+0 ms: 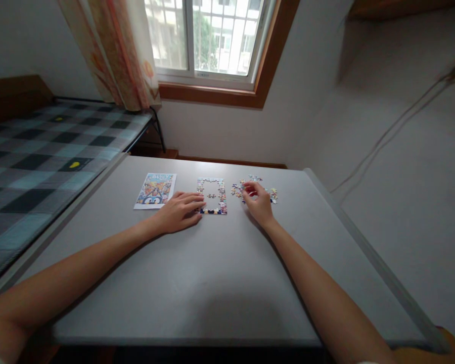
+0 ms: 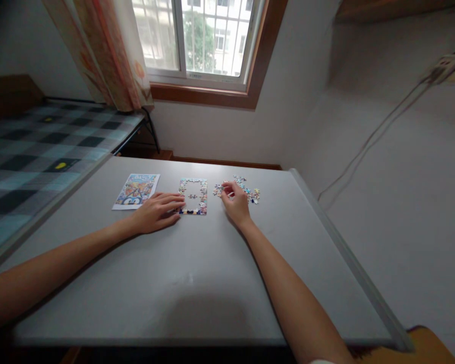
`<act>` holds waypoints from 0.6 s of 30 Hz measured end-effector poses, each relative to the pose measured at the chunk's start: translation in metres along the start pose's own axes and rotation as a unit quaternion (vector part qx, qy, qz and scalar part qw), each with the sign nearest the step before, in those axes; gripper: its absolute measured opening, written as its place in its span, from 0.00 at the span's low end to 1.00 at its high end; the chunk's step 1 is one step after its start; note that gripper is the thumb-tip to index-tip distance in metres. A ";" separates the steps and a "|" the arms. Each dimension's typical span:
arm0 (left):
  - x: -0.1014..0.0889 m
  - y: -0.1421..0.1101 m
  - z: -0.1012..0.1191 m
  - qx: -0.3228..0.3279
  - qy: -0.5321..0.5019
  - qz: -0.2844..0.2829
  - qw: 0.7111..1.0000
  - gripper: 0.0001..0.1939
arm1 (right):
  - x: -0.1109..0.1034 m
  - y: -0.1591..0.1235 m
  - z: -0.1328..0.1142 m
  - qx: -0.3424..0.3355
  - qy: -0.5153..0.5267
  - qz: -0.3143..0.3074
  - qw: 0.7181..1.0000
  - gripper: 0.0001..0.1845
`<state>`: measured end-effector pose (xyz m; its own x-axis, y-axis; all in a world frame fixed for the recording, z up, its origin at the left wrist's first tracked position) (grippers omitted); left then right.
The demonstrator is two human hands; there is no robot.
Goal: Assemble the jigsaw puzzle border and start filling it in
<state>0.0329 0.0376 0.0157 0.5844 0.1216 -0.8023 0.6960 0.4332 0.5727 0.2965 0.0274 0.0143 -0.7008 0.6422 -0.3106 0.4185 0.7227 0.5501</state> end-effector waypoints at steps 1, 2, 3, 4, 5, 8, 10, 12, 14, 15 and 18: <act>0.000 0.000 0.000 -0.002 -0.003 -0.003 1.000 0.18 | 0.000 0.000 0.002 0.009 0.011 0.004 1.000 0.11; 0.000 0.000 -0.001 -0.003 -0.004 -0.004 1.000 0.17 | -0.001 0.000 0.003 0.016 0.020 0.008 1.000 0.11; 0.000 0.000 -0.001 -0.004 -0.003 -0.003 1.000 0.17 | -0.002 0.001 0.005 0.020 0.025 0.013 0.999 0.11; 0.000 0.000 -0.001 -0.004 -0.002 0.000 1.000 0.16 | -0.003 0.001 0.006 0.022 0.028 0.017 0.999 0.11; 0.000 0.000 0.000 -0.004 -0.002 0.002 1.000 0.16 | -0.004 0.002 0.007 0.023 0.029 0.018 0.999 0.11; -0.002 0.000 0.001 -0.001 -0.004 0.011 1.000 0.14 | -0.004 0.002 0.007 0.017 0.020 0.013 1.000 0.11; -0.003 0.000 0.002 0.002 -0.006 0.016 1.000 0.13 | -0.003 0.001 0.006 0.010 0.011 0.009 1.000 0.11; -0.003 0.001 0.002 0.009 -0.008 0.019 1.000 0.12 | -0.003 0.001 0.005 0.002 0.003 0.004 1.000 0.11; -0.003 0.001 0.003 0.017 -0.012 0.020 1.000 0.12 | -0.003 0.000 0.004 -0.003 -0.001 0.000 1.000 0.10; -0.003 0.000 0.002 0.020 -0.013 0.020 1.000 0.12 | -0.003 -0.001 0.003 -0.006 -0.004 -0.001 1.000 0.10; -0.003 0.000 0.002 0.018 -0.010 0.023 1.000 0.12 | -0.004 -0.002 0.001 -0.032 -0.015 -0.007 0.999 0.14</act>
<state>0.0318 0.0357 0.0183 0.6237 0.1229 -0.7720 0.6825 0.3958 0.6144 0.2992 0.0237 0.0142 -0.6888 0.6401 -0.3404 0.3700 0.7142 0.5942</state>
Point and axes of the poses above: each hand's wrist, its own y-axis towards the middle knuckle, its own x-axis out of the palm, z = x × y, the point moved 5 cm from there along y, towards the middle knuckle, and after that the axes turned 14 degrees about z, right-handed, at the moved point
